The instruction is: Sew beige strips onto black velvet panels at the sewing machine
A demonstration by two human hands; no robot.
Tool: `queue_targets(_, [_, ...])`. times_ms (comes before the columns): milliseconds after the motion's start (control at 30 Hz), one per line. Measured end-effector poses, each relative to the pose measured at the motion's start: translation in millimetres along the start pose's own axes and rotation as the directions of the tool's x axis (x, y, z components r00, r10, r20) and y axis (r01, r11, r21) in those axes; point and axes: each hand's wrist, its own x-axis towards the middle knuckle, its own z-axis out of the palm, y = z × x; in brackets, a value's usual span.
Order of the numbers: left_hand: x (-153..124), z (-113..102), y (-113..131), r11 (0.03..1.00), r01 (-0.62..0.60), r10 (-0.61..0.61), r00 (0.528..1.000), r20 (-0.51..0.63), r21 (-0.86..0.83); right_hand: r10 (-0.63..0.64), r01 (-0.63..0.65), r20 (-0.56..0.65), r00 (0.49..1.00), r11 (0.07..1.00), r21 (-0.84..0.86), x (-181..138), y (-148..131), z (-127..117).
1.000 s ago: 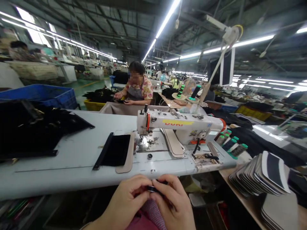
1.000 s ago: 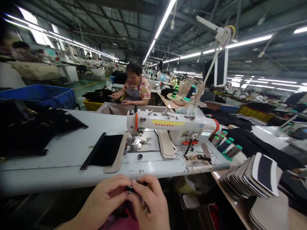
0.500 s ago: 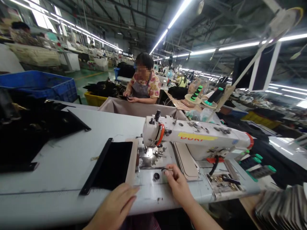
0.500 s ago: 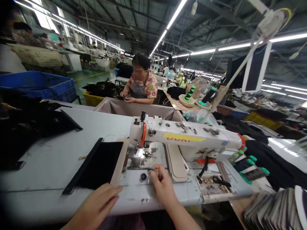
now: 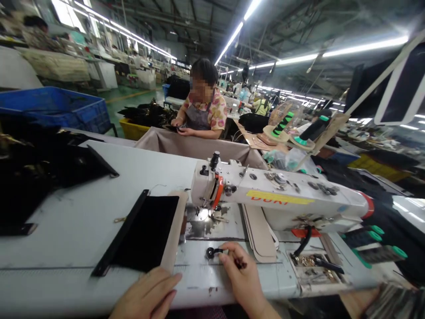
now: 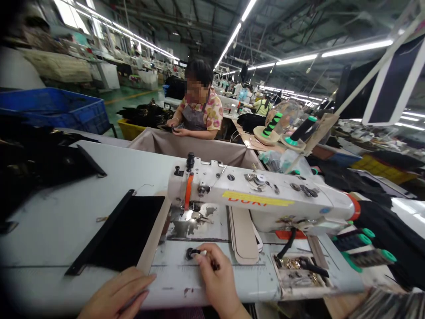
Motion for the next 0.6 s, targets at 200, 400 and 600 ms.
queue_targets(200, [17,0,29,0.972,0.222,-0.217,0.974,0.067,-0.076,-0.045,0.055,-0.112,0.993,0.994,0.095,-6,12,0])
queue_targets(400, [80,25,62,0.944,0.262,-0.238,0.961,0.138,-0.2,-0.1,0.129,-0.168,0.981,0.977,0.173,-2,11,0])
queue_targets(600, [104,41,63,0.93,0.298,-0.272,0.951,0.145,-0.217,-0.136,0.162,-0.139,0.981,0.967,0.199,0,11,-1])
